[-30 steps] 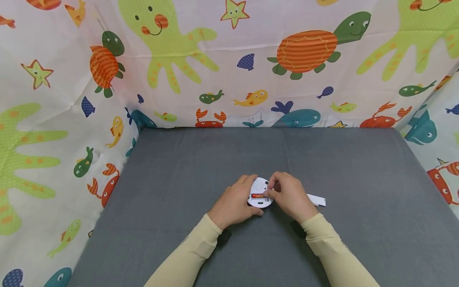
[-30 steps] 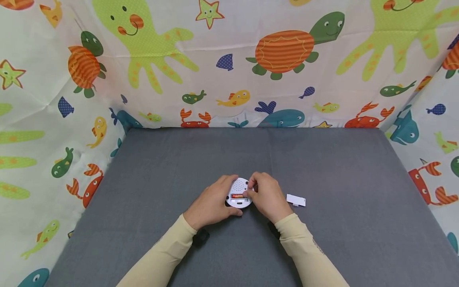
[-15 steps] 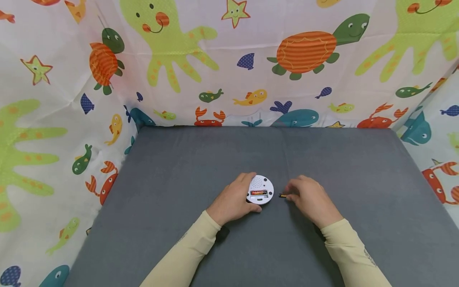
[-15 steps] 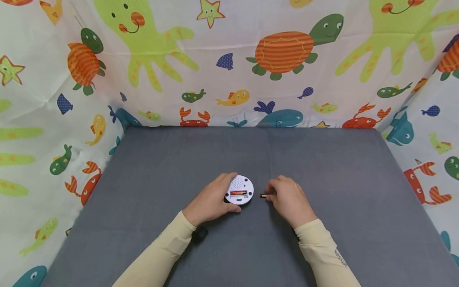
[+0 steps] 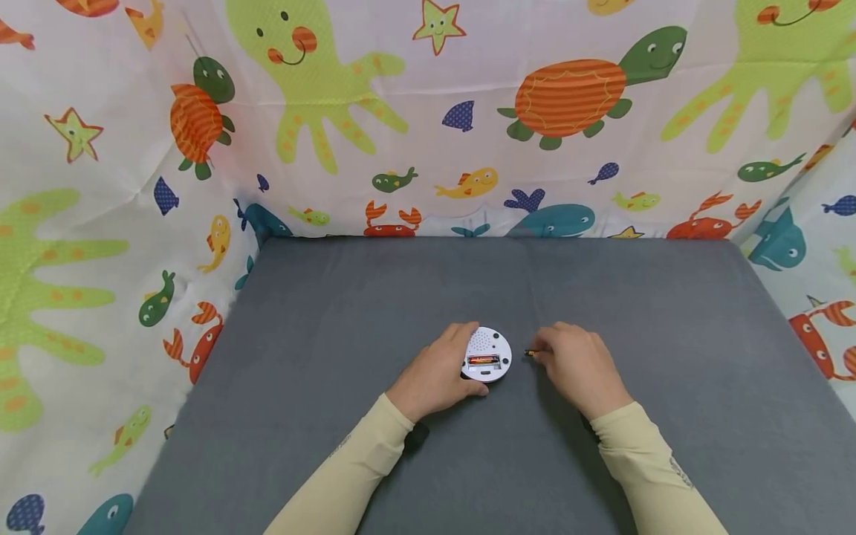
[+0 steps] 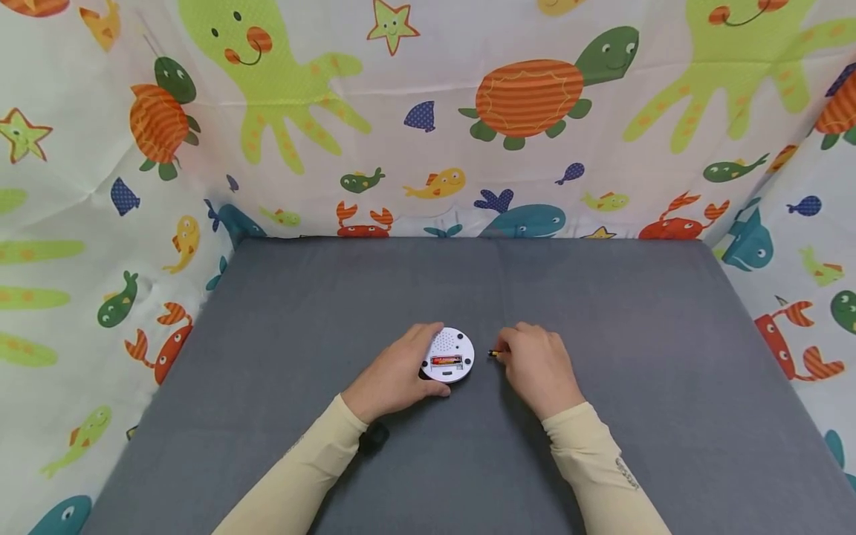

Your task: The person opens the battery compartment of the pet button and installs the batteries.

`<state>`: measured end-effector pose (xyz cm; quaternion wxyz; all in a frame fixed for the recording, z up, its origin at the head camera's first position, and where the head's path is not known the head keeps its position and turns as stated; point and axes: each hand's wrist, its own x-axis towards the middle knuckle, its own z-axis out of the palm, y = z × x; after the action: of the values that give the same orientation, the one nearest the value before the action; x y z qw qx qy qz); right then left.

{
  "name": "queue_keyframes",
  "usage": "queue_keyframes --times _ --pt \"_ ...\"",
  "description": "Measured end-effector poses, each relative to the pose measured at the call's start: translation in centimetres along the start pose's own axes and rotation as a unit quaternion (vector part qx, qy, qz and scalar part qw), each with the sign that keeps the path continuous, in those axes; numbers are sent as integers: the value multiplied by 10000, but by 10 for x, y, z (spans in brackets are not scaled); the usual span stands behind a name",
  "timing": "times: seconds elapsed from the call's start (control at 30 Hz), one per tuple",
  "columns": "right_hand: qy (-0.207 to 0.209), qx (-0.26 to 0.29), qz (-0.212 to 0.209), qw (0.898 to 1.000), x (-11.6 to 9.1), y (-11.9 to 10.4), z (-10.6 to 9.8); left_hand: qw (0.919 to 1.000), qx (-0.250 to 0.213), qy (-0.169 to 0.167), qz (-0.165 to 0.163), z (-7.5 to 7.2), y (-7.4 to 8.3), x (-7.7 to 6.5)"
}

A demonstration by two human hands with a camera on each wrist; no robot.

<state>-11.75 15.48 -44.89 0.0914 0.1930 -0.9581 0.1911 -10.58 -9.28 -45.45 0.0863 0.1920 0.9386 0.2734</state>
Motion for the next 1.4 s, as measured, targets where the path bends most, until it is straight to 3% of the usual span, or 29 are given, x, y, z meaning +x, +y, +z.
queue_keyframes --times 0.13,0.4,0.8,1.03,1.27,1.4 --pt "174 322 -71 9993 6 -19 -5 10000 9 19 49 0 0 1" --pt "-34 1014 -452 9938 10 -58 8 9998 -46 67 204 0 -1 0" --pt "-272 1146 -397 9922 8 -59 15 9998 -1 40 205 -2 0 -1" --pt "18 1362 161 9906 8 -64 20 9996 61 90 253 -2 0 -1" --pt "-432 1606 813 9827 7 -67 26 9992 145 219 301 0 2 0" --pt "-539 1699 986 9790 9 -67 25 9988 176 287 364 1 2 -1"
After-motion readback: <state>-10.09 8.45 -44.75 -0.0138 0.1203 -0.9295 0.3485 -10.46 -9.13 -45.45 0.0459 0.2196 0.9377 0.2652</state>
